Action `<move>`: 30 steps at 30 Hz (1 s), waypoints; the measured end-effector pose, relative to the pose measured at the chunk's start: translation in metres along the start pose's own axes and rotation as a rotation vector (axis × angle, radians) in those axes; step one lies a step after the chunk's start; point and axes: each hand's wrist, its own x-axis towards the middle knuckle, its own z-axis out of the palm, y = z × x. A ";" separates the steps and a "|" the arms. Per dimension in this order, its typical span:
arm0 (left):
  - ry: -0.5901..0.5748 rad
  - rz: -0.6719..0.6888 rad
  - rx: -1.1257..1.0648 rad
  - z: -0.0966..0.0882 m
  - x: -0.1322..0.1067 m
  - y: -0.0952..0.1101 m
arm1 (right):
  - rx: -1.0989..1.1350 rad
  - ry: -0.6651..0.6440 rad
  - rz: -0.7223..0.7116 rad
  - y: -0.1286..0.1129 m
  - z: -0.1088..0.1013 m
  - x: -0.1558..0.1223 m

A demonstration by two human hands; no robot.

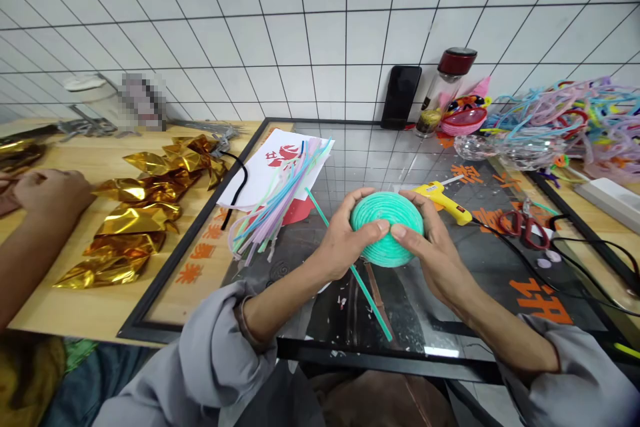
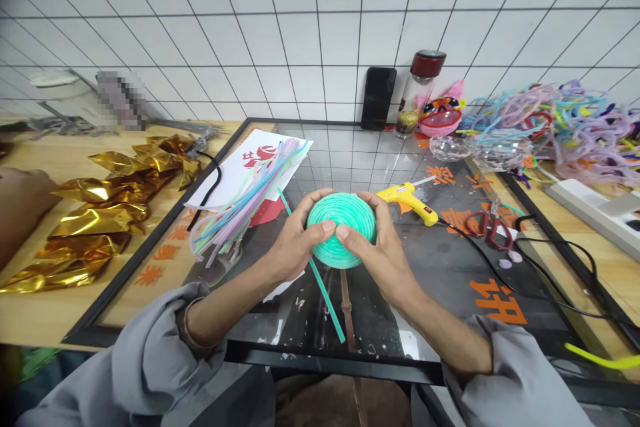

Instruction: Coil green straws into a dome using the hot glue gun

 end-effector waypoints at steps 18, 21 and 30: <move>0.027 -0.285 -0.397 -0.008 0.015 0.009 | 0.154 -0.020 -0.009 0.001 0.001 0.006; 0.030 -0.276 -0.405 -0.008 0.017 0.008 | 0.149 -0.031 0.007 0.003 0.000 0.006; 0.072 -0.184 -0.339 -0.005 0.013 0.005 | -0.312 -0.009 -0.389 0.010 -0.005 0.000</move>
